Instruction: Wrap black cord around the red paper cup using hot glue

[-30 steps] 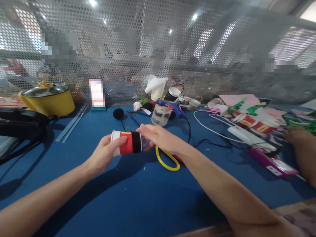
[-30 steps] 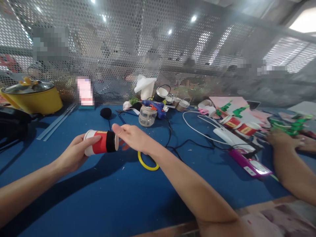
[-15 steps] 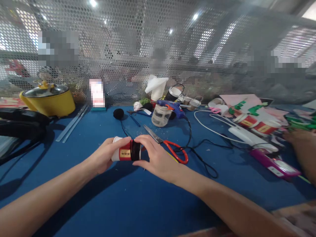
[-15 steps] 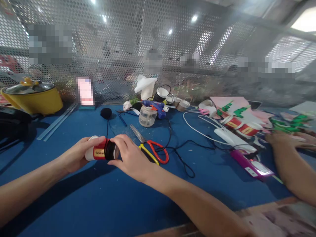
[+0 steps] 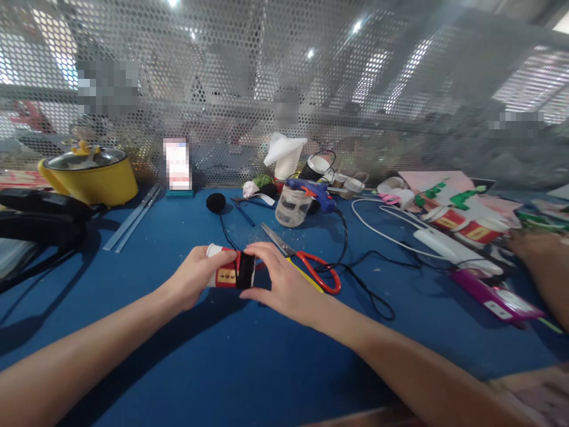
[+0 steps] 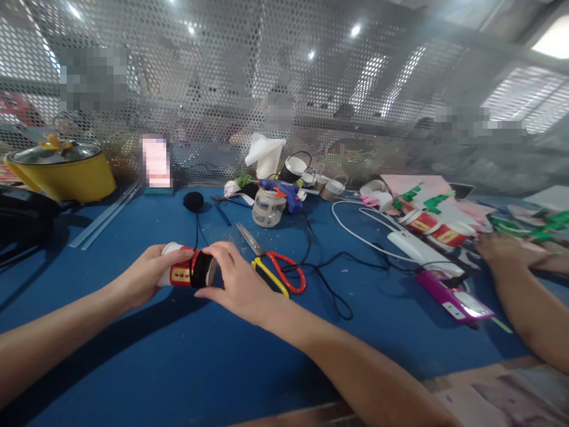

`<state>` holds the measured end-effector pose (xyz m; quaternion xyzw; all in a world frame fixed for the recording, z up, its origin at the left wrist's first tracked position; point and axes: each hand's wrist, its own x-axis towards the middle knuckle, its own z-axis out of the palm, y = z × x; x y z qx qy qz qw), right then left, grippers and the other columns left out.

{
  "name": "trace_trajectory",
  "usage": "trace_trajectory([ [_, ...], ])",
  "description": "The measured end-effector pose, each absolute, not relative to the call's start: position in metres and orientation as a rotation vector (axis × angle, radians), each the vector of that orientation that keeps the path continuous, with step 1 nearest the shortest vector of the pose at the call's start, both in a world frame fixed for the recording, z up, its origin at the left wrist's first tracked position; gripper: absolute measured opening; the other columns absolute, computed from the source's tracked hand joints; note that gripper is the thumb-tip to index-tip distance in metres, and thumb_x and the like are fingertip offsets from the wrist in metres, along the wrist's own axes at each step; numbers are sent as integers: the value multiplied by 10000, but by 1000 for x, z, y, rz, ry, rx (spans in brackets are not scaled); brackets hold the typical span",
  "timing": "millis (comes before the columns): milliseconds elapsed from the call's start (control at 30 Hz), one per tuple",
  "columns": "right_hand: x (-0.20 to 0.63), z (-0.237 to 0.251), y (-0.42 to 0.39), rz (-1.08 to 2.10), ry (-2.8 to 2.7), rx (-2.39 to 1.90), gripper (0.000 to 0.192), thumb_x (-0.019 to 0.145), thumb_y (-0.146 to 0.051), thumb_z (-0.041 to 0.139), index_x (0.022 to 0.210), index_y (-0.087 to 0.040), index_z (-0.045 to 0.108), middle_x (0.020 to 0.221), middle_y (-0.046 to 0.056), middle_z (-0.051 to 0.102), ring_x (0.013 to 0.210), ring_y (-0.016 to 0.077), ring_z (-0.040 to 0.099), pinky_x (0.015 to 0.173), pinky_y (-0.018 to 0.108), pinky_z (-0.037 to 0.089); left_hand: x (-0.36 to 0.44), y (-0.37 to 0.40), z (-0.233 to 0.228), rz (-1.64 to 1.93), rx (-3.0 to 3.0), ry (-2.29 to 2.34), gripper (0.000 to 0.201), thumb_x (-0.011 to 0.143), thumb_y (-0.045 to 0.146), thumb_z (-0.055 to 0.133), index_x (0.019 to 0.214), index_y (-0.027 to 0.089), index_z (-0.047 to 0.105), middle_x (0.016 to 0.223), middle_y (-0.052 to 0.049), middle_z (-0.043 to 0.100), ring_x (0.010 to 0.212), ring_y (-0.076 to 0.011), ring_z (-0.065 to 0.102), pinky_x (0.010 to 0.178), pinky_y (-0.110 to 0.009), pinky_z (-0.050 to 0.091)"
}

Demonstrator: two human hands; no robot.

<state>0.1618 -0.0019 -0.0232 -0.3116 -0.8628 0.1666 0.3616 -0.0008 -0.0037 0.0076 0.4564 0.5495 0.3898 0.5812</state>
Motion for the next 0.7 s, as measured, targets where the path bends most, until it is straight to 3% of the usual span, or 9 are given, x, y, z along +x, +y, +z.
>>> trace_trajectory([
  [100, 173, -9, 1, 474, -2094, -956, 379, 705, -368, 559, 1000, -148, 468, 961, 103, 529, 773, 160, 555, 641, 300, 496, -3, -2, 6, 928, 1189, 1343, 210, 608, 327, 535, 537, 140, 468, 448, 49, 454, 409, -65, 397, 412, -187, 277],
  [200, 197, 19, 11, 480, -1855, -1178, 269, 785, -395, 427, 775, -151, 540, 636, 27, 569, 474, 95, 524, 449, 228, 448, -6, 0, 4, 879, 1405, 1452, 243, 624, 328, 507, 485, 157, 407, 409, 67, 368, 380, -52, 314, 378, -186, 212],
  [267, 217, 37, 25, 343, -1675, -1245, 288, 783, -410, 417, 725, -156, 538, 605, 20, 572, 454, 91, 513, 425, 212, 421, -8, 1, 3, 821, 1511, 1513, 262, 639, 336, 485, 470, 164, 381, 395, 71, 323, 371, -49, 272, 367, -192, 183],
  [400, 252, 50, 66, 99, -1486, -1446, 275, 695, -434, 534, 632, -167, 518, 557, 16, 558, 547, 136, 549, 524, 249, 438, -11, 3, 4, 762, 1607, 1543, 246, 652, 336, 451, 490, 157, 404, 430, 56, 338, 409, -60, 293, 387, -194, 210],
  [500, 260, 44, 90, 574, -1436, -1625, 373, 707, -503, 481, 533, -173, 474, 448, 2, 501, 472, 131, 533, 471, 246, 447, -12, 4, 4, 742, 1627, 1566, 261, 648, 347, 444, 477, 167, 364, 427, 58, 314, 406, -58, 269, 381, -197, 185],
  [600, 257, 37, 103, 1120, -1308, -1623, 422, 758, -529, 381, 586, -157, 480, 476, 25, 547, 424, 111, 533, 435, 247, 473, -13, 5, 2, 713, 1645, 1581, 257, 646, 355, 437, 483, 170, 366, 428, 58, 307, 407, -62, 262, 383, -202, 180],
  [700, 253, 34, 110, 1334, -1222, -1556, 341, 789, -428, 422, 640, -130, 495, 507, 45, 579, 408, 100, 540, 387, 219, 464, -14, 7, -2, 699, 1661, 1609, 248, 645, 347, 435, 483, 167, 385, 435, 53, 315, 418, -70, 281, 394, -207, 199],
])
